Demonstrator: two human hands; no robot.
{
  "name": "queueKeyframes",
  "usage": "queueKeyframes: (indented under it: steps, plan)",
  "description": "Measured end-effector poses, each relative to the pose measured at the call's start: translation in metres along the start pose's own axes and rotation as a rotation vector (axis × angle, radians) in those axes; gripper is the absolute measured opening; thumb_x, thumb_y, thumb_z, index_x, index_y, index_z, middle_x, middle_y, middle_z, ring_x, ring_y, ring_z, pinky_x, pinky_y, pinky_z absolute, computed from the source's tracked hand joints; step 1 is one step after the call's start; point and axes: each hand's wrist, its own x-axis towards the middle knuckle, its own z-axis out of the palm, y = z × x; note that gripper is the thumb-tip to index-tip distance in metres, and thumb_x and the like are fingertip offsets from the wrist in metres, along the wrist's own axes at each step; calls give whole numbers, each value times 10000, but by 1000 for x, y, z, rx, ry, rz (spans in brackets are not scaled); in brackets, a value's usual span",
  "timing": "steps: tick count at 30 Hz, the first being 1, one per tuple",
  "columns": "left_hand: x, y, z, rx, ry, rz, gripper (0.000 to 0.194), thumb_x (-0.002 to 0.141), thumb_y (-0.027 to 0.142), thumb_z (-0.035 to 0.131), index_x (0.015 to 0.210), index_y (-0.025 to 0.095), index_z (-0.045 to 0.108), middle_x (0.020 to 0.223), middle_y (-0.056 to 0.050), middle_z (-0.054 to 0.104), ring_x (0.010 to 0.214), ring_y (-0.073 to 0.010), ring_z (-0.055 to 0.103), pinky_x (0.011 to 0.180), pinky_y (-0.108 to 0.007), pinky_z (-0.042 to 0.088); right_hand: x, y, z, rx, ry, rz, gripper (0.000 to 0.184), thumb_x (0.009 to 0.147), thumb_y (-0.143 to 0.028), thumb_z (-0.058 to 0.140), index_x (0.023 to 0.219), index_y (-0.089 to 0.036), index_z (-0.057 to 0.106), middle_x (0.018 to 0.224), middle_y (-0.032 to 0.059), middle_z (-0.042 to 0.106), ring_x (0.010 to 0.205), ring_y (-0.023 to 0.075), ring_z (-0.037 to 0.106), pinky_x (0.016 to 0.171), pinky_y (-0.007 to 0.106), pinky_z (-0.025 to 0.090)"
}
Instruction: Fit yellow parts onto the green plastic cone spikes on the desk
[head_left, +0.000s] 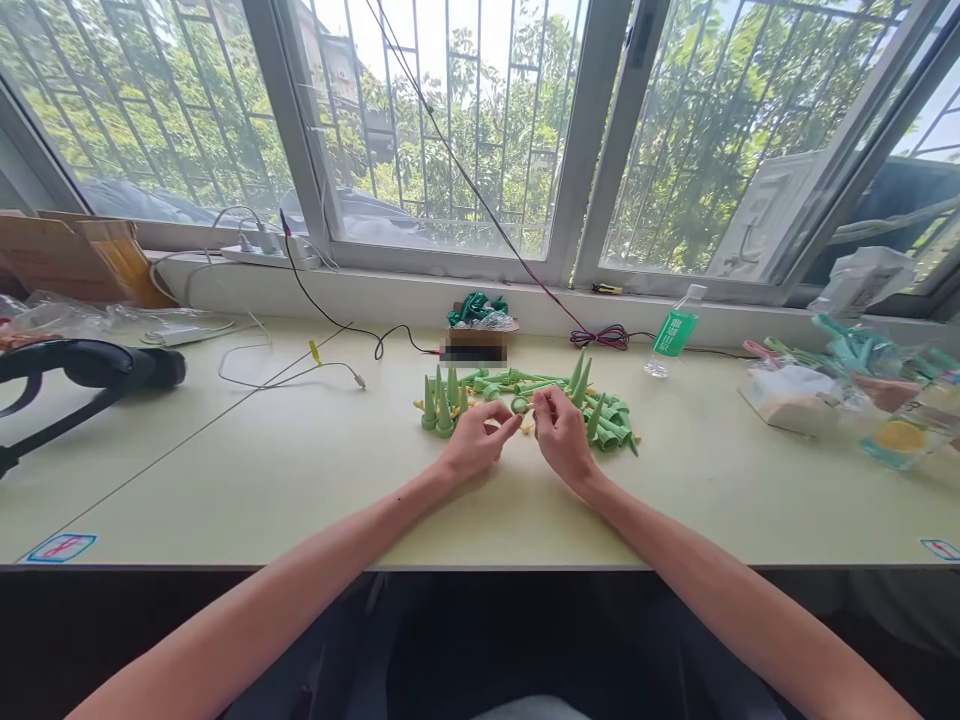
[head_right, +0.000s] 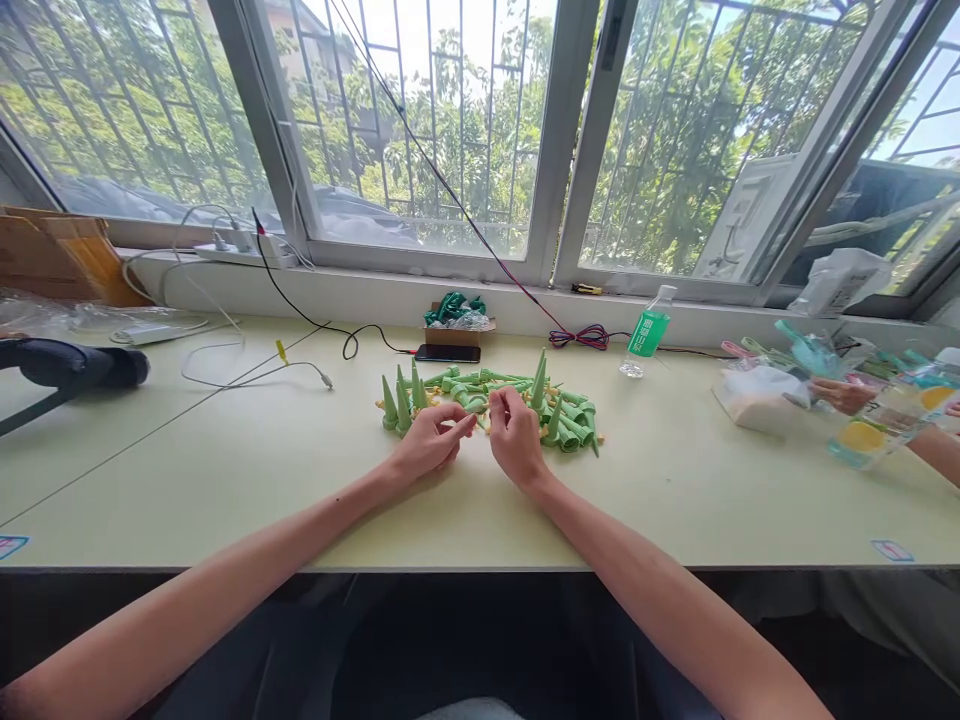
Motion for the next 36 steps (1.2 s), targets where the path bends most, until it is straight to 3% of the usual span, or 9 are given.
queueKeyframes:
  steps: [3,6,11,20,26,36]
  plan:
    - [0,1,-1,-45,-14,-66,423,893,528,515,703,153,565,445,41,476,330,-63,387,382,-196,313,0,0,0,34,8,-5,305,981,-442,400,785,-216,463,570,-45,443,479,113,415,496,251,318]
    - [0,5,-2,-115,-39,-154,543,924,594,402,699,138,593,407,16,484,314,-80,401,375,-206,319,0,1,1,48,-35,-27,302,982,-437,404,784,-217,467,574,-46,442,475,109,404,495,248,322]
    - [-1,9,-2,-169,-142,-223,573,866,667,455,715,131,589,432,-9,534,339,-94,459,394,-206,358,0,4,2,79,-93,-34,294,978,-439,410,792,-218,467,574,-46,444,470,108,392,483,246,320]
    - [-1,4,-7,-80,-62,-80,439,810,595,606,745,167,535,426,45,484,372,-95,456,404,-205,335,1,6,1,48,-107,-24,290,973,-442,409,794,-218,456,566,-47,440,477,110,388,489,245,305]
    - [-3,5,-6,-44,13,-16,397,736,480,739,885,187,517,443,97,413,386,-73,404,410,-190,314,2,5,1,-6,-93,-30,315,970,-415,402,728,-217,440,541,-46,406,481,116,371,494,254,285]
    - [1,-7,-1,54,127,280,311,768,427,730,917,192,590,845,5,523,475,-21,342,422,-186,348,3,2,0,-76,-61,-27,370,957,-404,387,636,-219,383,528,-39,381,497,123,351,504,269,266]
